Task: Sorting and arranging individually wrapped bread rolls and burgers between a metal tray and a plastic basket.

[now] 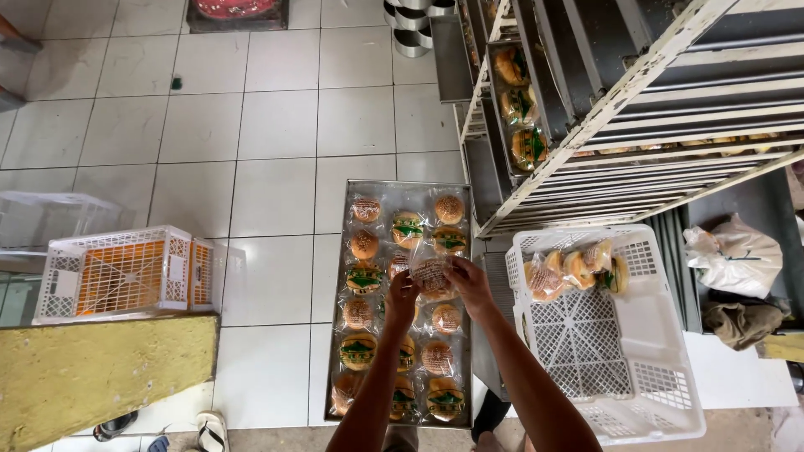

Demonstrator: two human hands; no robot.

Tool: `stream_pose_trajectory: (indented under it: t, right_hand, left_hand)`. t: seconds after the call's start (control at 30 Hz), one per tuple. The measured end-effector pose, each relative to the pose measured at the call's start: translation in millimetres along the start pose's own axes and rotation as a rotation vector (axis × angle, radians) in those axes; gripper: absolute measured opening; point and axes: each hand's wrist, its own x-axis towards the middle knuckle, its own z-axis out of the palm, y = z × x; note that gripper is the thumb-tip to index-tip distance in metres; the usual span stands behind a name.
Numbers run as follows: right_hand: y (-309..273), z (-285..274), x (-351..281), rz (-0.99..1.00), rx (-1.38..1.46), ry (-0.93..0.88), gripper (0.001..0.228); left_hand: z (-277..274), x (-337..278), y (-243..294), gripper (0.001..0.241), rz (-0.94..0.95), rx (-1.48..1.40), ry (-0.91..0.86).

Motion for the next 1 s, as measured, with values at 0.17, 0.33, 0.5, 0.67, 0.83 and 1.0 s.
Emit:
stream_pose_trajectory:
  t: [0.17, 0.33, 0.5, 0.67, 0.83, 1.0]
  right_hand:
    - [-10, 16, 10, 0.030, -0.042, 0.037, 0.044]
    - [3, 25, 36, -0.024, -0.203, 0.039, 0.043]
    - [29, 27, 86, -0.090, -0.266, 0.046, 0.041]
    - [75, 20, 145, -0.108, -0.317, 0.034, 0.046]
    - [54, 37, 173, -0.091, -0.350, -0.026, 0.056]
    - [67, 42, 214, -0.125, -0.343, -0.064, 0.063]
  left_hand:
    - [-1, 26, -18, 0.051, -0.010, -0.025, -0.023]
    - [0, 55, -15, 0.054, 0.000, 0.008, 0.035]
    - [2, 108, -37, 0.052, 0.020, 0.025, 0.019]
    - [-2, 165, -57, 0.050, 0.066, 0.142, 0.050]
    - [-8, 199, -32, 0.057, 0.078, 0.106, 0.021]
    - [-8, 241, -31, 0.061, 0.054, 0.107, -0.040]
